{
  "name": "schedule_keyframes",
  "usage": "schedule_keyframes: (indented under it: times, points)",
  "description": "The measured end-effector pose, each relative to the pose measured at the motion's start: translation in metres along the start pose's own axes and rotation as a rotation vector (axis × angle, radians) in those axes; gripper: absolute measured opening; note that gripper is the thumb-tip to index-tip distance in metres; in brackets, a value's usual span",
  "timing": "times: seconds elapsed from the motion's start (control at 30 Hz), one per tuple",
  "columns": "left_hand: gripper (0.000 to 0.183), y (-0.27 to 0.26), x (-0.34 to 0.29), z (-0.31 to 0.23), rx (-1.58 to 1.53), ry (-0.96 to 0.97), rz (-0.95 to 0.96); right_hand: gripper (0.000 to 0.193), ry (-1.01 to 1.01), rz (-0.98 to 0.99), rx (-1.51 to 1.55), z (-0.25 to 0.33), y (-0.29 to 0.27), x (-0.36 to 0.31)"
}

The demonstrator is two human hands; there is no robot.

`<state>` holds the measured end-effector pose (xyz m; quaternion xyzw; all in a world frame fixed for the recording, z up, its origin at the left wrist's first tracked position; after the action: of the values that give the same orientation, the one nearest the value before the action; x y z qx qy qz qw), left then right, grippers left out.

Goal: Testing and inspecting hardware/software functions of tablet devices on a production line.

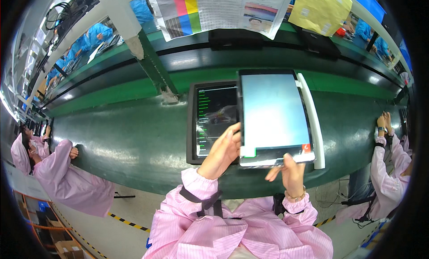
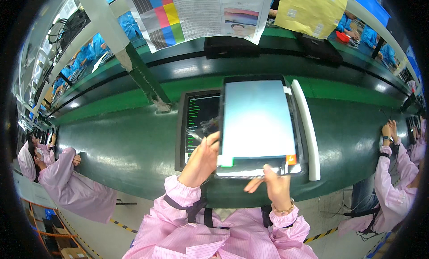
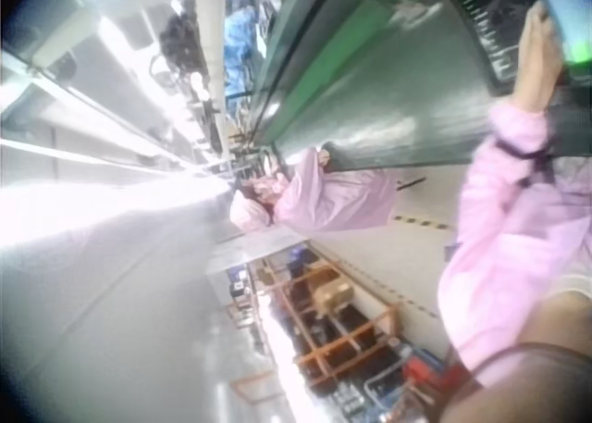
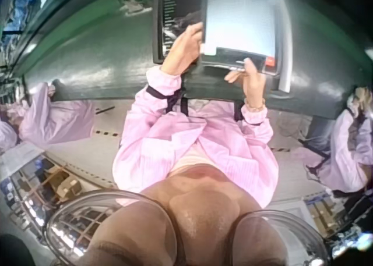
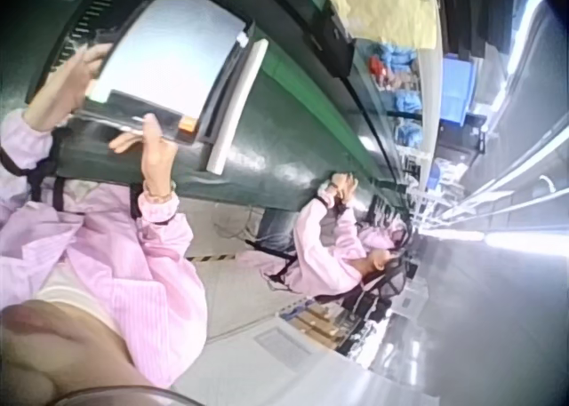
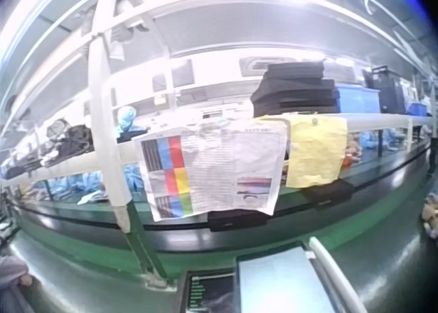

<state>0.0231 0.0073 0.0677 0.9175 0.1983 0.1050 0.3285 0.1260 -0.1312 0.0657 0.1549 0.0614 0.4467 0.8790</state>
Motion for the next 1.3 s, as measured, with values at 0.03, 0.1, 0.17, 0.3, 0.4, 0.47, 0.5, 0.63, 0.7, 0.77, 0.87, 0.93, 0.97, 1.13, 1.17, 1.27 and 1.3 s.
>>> schedule_keyframes:
  times: [0.03,0.1,0.17,0.3,0.4,0.47,0.5,0.63,0.7,0.77,0.87,0.93,0.97,1.13,1.17,1.27,1.3]
  points:
    - [0.053,-0.004,0.001,-0.005,-0.02,0.05,-0.095,0.039,0.008,0.095,0.037,0.0,0.011,-0.003]
    - [0.053,-0.03,-0.006,-0.003,0.048,0.05,-0.37,0.035,0.053,0.192,-0.048,-0.006,0.031,-0.011]
    - [0.05,-0.048,-0.013,-0.006,0.019,0.076,-0.42,0.021,0.109,0.578,-0.418,-0.014,0.052,-0.019]
    - [0.047,-0.063,-0.038,-0.033,0.07,0.184,-0.401,0.03,-0.277,0.847,-0.942,0.016,0.063,0.007]
    - [0.048,-0.061,-0.051,-0.053,0.197,0.271,-0.42,0.029,-0.226,0.407,-0.785,0.067,0.049,0.055]
    - [0.048,-0.061,-0.054,-0.05,0.178,0.277,-0.4,0.035,-0.259,0.281,-0.339,0.091,0.044,0.076]
    - [0.048,-0.063,-0.06,-0.051,0.159,0.282,-0.399,0.039,-0.267,0.248,-0.183,0.104,0.054,0.083]
    - [0.049,-0.058,-0.063,-0.047,0.116,0.284,-0.358,0.04,-0.409,0.159,-0.171,0.124,0.081,0.098]
    - [0.05,-0.058,-0.065,-0.048,0.133,0.294,-0.369,0.04,-0.47,0.149,-0.213,0.126,0.088,0.101]
    - [0.05,-0.06,-0.067,-0.048,0.118,0.288,-0.339,0.04,-0.566,0.109,-0.139,0.134,0.09,0.098]
    - [0.053,-0.063,-0.071,-0.054,0.123,0.322,-0.345,0.034,-0.49,0.077,-0.043,0.127,0.092,0.102]
    - [0.053,-0.065,-0.073,-0.059,0.141,0.35,-0.362,0.023,-0.439,0.065,0.059,0.12,0.096,0.11]
    - [0.054,-0.065,-0.075,-0.064,0.191,0.395,-0.373,0.017,-0.359,0.026,0.097,0.115,0.099,0.113]
    - [0.052,-0.071,-0.075,-0.083,0.292,0.484,-0.423,0.021,-0.053,0.205,0.223,0.077,0.104,0.133]
    - [0.049,-0.068,-0.074,-0.09,0.272,0.512,-0.432,0.021,-0.054,0.208,0.222,0.076,0.107,0.13]
    - [0.044,-0.068,-0.07,-0.104,0.286,0.548,-0.464,0.031,-0.015,0.374,0.255,0.075,0.133,0.119]
    - [0.042,-0.068,-0.068,-0.108,0.318,0.549,-0.482,0.031,-0.094,0.333,0.204,0.079,0.132,0.122]
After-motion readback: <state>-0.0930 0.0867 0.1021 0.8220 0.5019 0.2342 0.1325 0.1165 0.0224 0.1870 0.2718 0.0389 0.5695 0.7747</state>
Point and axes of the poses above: each hand's wrist, its own x-axis towards the middle knuckle, its own y-axis out of the palm, z = x × y, the point moved 9 cm from there along x, towards the middle knuckle, and after that the axes turned 1 degree about y, right-handed, at the moved point
